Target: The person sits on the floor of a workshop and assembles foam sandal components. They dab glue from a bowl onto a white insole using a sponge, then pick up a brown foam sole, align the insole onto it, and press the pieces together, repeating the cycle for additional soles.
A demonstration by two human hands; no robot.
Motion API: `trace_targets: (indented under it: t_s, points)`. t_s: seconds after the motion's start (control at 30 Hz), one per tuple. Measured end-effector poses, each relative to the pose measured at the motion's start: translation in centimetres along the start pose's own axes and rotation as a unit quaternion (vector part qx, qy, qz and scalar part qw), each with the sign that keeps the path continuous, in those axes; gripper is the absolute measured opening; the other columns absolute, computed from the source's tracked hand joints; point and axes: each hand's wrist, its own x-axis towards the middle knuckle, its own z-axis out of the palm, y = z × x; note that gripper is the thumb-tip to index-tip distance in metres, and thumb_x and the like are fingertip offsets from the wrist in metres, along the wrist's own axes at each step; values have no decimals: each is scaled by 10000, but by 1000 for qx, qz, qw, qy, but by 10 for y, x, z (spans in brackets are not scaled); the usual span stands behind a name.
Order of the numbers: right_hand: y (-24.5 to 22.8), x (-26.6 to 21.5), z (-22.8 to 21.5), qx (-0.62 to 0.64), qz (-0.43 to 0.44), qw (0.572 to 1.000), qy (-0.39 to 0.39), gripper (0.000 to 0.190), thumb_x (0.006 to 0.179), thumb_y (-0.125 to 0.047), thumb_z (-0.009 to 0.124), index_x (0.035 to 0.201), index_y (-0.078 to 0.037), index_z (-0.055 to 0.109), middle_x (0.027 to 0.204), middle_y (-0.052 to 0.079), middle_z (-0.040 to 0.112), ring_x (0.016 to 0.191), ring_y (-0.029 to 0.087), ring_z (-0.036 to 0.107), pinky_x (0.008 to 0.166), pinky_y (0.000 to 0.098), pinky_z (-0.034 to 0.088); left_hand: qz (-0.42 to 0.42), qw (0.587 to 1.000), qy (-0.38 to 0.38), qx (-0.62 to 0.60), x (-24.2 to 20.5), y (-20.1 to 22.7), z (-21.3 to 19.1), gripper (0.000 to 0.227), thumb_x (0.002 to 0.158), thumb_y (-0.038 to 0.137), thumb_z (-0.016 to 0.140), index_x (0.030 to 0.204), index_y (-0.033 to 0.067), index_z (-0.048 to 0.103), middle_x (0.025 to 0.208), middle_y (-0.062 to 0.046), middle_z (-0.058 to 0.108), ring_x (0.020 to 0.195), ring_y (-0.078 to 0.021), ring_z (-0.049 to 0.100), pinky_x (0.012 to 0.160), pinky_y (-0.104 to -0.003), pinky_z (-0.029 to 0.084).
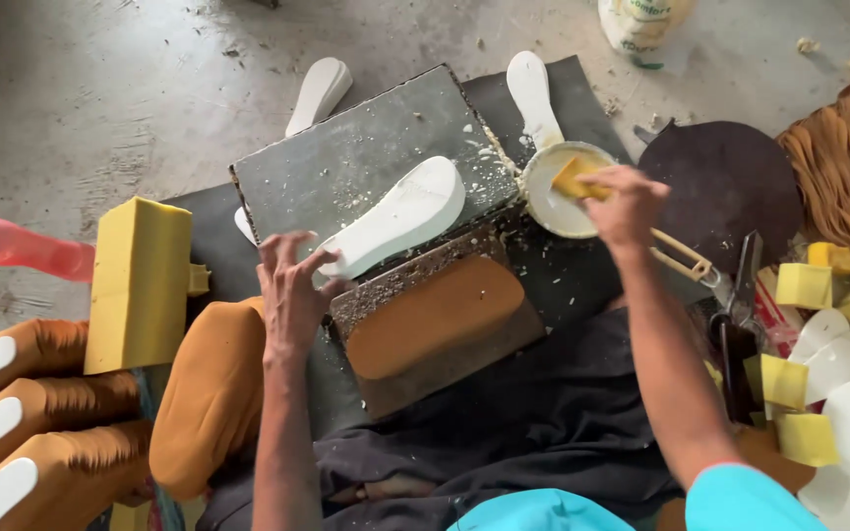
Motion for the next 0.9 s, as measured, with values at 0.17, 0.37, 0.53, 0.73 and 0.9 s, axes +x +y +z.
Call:
trace_targets:
  t_s: [0.17,0.37,0.53,0.73,0.9]
  points:
    - [37,-14,27,-99,1,993,-63,198,774,-155,887,919,-278,833,992,-34,781,903,170,682,903,421,303,41,997,-11,63,2,5,-5,417,562,209,883,966,138,804,1077,-94,689,1147,-333,534,910,-470,415]
    - [28,-28,0,-15,28,999,-15,340,778,-195,883,1108,-226,805,1083,74,756,986,244,685,901,439,396,36,999,-22,-4,-11,-4,4,355,726,76,835,1076,114,785,994,-50,687,1100,-278,556,939,-429,423]
    - [-96,-12,-30,145,14,989,11,452,853,-165,799,1301,-145,739,1207,154,706,1084,296,680,960,408,532,28,999,-17,-10,-32,-14,12,396,673,65,810,1066,83,770,1026,-59,701,1041,-296,557,966,-442,459]
    - [-249,-23,42,114,-218,966,72,73,880,-2,698,899,-27,632,908,101,566,957,306,637,994,462,538,62,997,33,-26,-16,-17,13,266,811,8,749,1049,126,771,1071,-32,722,1095,-293,565,945,-412,469]
    - [-185,12,83,66,-155,985,48,226,794,41,615,970,-29,736,873,149,632,839,313,583,828,466,526,80,994,65,18,-16,-11,3,312,735,24,739,1001,173,804,1140,-74,702,1161,-315,525,913,-430,432]
